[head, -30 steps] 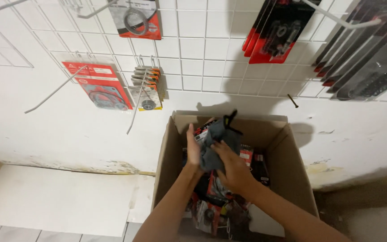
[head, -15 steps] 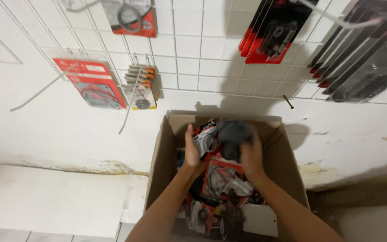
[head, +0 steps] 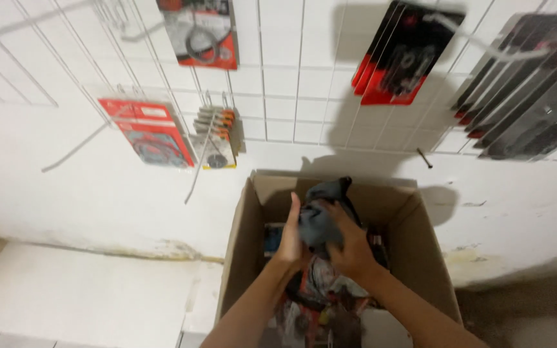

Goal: Clean and hang packaged automotive parts from a box onto a wire display grid.

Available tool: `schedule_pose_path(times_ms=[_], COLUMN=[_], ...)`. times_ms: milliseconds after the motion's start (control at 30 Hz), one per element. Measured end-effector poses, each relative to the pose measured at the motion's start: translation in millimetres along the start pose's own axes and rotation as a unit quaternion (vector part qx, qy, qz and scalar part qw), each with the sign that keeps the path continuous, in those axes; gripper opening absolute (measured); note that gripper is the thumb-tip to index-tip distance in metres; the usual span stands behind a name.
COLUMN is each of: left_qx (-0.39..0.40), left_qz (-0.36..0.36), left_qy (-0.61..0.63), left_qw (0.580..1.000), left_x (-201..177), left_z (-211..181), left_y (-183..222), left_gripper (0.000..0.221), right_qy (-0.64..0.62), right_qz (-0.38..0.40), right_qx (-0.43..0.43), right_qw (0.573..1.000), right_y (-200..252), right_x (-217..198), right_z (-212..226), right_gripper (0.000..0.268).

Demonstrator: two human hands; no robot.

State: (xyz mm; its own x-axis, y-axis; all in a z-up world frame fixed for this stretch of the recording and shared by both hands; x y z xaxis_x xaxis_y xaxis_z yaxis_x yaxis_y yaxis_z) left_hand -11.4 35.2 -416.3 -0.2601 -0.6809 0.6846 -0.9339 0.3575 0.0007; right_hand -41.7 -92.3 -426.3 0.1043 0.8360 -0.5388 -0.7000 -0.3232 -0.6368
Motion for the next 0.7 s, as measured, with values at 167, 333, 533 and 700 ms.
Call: schedule_pose_path(times_ms=[167,333,533,700], left_qx=[-0.138,-0.087,-0.008,-0.016], left_qz=[-0.136,-0.147,-0.167,-0.222], left_qy=[0.014,-0.031,-0.164,-0.184], left_qw=[0.981,0.985,0.972,0.957], left_x=[20.1,69.2,24.6,51.3], left_z=[-2.5,-56.1,-20.9,-47.7], left_y=[10.1,36.6,18.2,36.3], left_gripper=[0.104,0.108,0.091,0.107], right_qy=[-0.196,-0.36,-0.057,-0.043], right_qz=[-0.206,-0.268,-0.045,-0.117], right_qx=[0.39,0.351,0.168,0.228], right_qw=[0.876,0.822,0.983,0.966], right_y=[21.5,48.8,3.4,-6.9], right_x=[-14.2,-27.0,-18.7,-25.8], right_z=[-104.0,-144.4,-57.3,3.9], right_gripper=[0.049,0.038,0.022,0.023])
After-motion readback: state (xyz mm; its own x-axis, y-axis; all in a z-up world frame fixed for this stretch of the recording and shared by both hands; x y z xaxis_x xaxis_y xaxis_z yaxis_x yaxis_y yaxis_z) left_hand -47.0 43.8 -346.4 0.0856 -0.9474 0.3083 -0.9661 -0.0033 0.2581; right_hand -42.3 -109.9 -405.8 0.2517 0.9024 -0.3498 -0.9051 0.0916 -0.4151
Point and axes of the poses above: each hand's wrist, its own y-axis away from the middle knuckle, its own x-axis out of the palm, z = x × y, the point moved 4 cm from there along -y, towards the middle knuckle, and after that the axes turned 5 degrees about -y, right-handed, at the moved point
